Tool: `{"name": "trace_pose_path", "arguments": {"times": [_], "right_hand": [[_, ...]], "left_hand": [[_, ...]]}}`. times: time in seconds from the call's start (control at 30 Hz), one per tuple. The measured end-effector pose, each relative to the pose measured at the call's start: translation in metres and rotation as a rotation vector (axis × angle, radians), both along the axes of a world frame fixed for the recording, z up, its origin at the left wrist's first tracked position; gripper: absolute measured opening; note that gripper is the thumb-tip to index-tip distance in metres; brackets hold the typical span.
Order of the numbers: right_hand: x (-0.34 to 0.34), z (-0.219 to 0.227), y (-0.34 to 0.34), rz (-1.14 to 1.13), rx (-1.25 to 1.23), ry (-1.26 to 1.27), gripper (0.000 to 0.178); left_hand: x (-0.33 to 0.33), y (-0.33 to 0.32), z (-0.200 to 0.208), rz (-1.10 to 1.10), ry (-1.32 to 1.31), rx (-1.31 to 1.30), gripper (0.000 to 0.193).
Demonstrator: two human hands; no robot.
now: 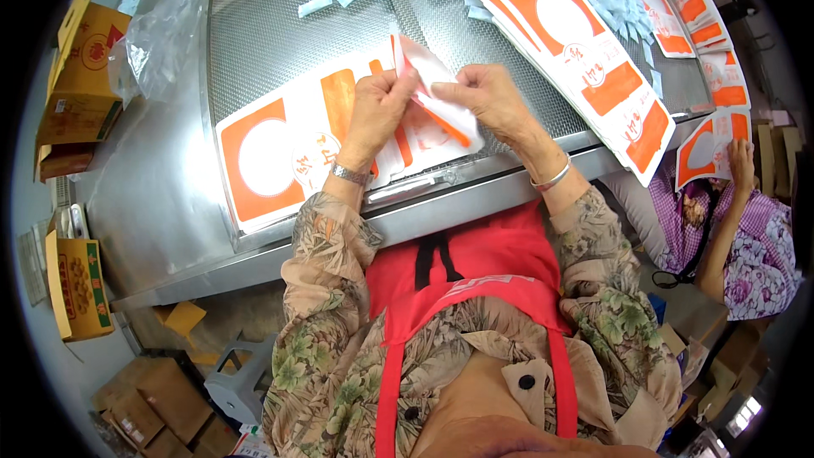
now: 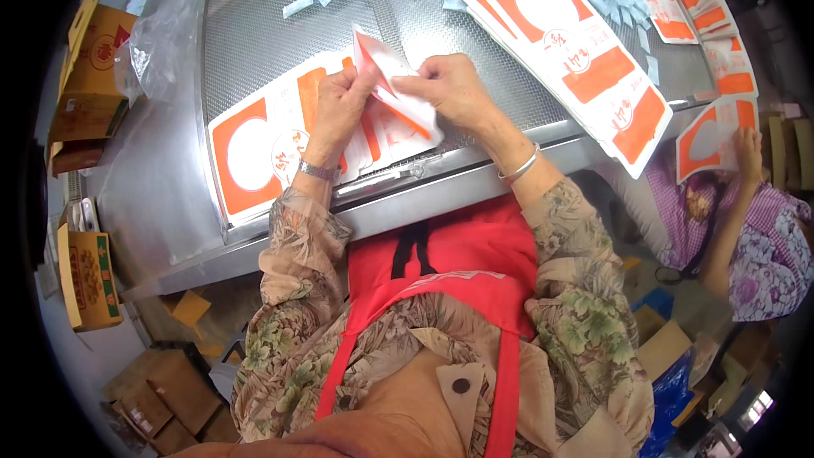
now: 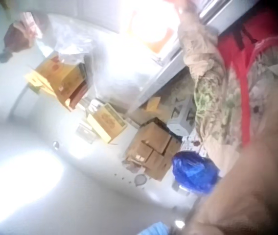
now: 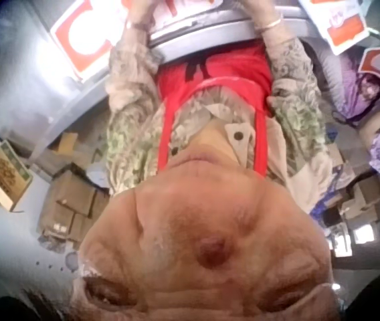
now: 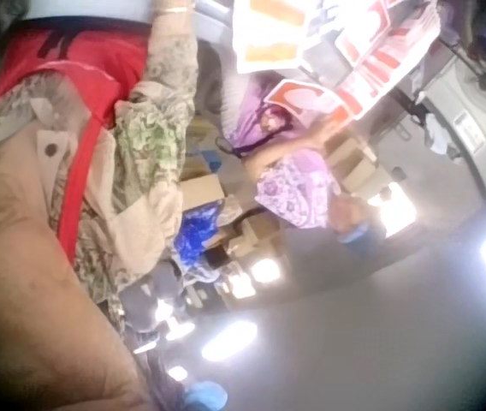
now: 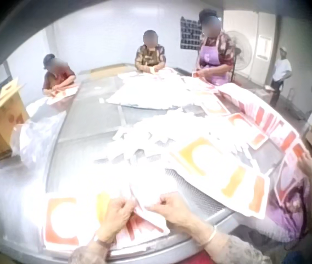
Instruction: The person picks up a stack of paper packaging bags and aligns them, then picks up individual small white rectangular labels and applies them to the center of the larger orange-and-white printed sheets on a metal table.
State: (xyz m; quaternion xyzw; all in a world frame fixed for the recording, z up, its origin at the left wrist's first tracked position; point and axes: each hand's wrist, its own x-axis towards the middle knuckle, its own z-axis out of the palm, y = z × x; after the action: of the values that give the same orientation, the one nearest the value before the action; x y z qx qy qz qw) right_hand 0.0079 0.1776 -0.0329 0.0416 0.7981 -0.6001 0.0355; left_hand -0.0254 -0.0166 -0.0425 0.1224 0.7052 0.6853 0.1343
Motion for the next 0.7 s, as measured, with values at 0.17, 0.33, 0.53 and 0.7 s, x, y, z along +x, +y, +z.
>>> {"name": "trace_pose_path", "arguments": {"times": [0.17, 0.33, 0.53, 0.7], "right_hand": [[-0.01, 0.003, 0.042, -0.074, 0.585, 0.011, 0.043], [-0.062, 0.042, 0.034, 0.317, 0.133, 0.083, 0.041], [-0.158, -0.015, 0.051, -0.004, 1.179, 0.44, 0.024], [-0.159, -0.01, 0.049, 0.047, 1.268, 0.42, 0.018]], "left_hand": [[0.011, 0.004, 0.013, 0.056, 0.046, -0.054, 0.03], [0.008, 0.004, 0.014, 0.08, -0.131, 0.014, 0.035], [0.005, 0.014, 0.011, 0.052, -0.039, -0.101, 0.04], [0.004, 0.014, 0.006, 0.046, -0.005, -0.126, 0.041]]}}
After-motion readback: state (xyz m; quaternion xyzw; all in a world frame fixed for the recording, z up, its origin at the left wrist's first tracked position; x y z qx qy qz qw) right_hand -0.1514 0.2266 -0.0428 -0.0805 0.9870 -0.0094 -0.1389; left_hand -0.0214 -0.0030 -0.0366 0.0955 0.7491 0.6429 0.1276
